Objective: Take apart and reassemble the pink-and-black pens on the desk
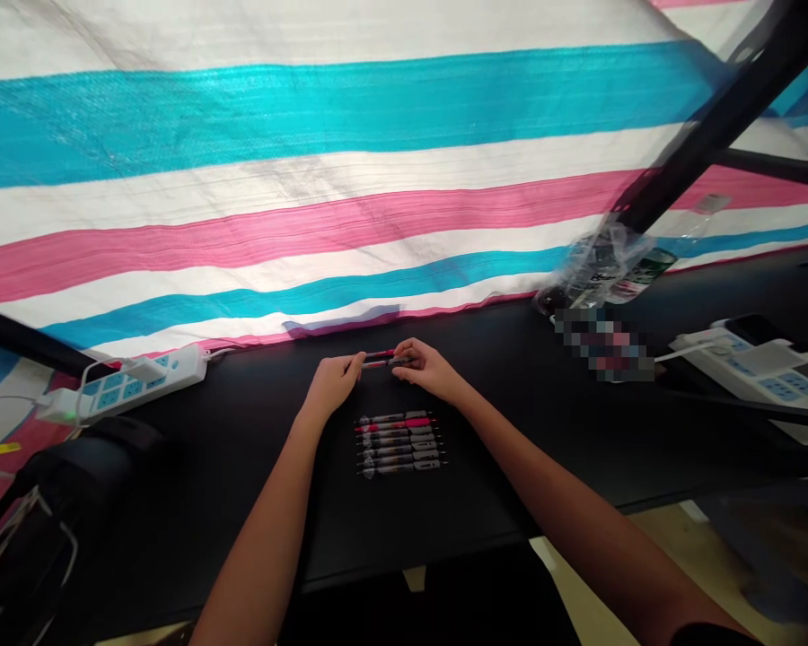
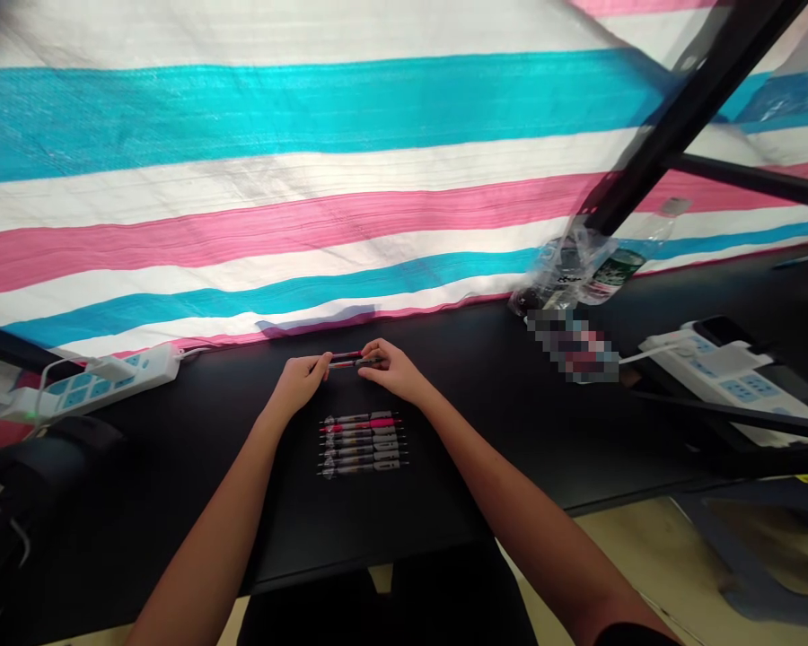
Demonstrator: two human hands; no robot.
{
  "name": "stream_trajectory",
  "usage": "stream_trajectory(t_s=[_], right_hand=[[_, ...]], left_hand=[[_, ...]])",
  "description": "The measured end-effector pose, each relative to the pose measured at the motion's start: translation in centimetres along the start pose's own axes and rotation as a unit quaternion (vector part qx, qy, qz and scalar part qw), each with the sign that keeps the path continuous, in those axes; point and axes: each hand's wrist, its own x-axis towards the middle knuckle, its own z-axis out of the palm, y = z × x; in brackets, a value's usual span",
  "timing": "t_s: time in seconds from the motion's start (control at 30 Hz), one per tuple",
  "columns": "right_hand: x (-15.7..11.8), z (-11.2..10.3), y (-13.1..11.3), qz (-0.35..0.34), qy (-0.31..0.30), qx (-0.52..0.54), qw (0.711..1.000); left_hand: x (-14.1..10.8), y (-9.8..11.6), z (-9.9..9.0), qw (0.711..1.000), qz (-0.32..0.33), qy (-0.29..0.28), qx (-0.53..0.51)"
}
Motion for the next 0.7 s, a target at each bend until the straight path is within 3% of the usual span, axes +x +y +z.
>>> stream_trajectory(t_s=[0.13,0.3,0.5,0.7], right_hand=[[0.08,-0.06,0.25,0.042,-0.020,-0.006,0.999],[-0.01,0.15,0.30,-0.018,0.013,0.011,1.000],[-0.04,0.21,0.26,0.057,-0.010,-0.016,0.998],[-0.12,0.18,0.07,0.002,0.001,0.014,1.000]], left_hand=[[0.06,-0.02,-0.21,1.000,-0.007,0.008,-0.002],[0.12,-0.17,-0.60,1.000,-0.013,0.011,0.005],[0.13,-0.30,-0.59,1.000,-0.015,0.000,-0.006],[0.06,-0.21,-0.82,1.000,-0.022,-0.007,0.020]])
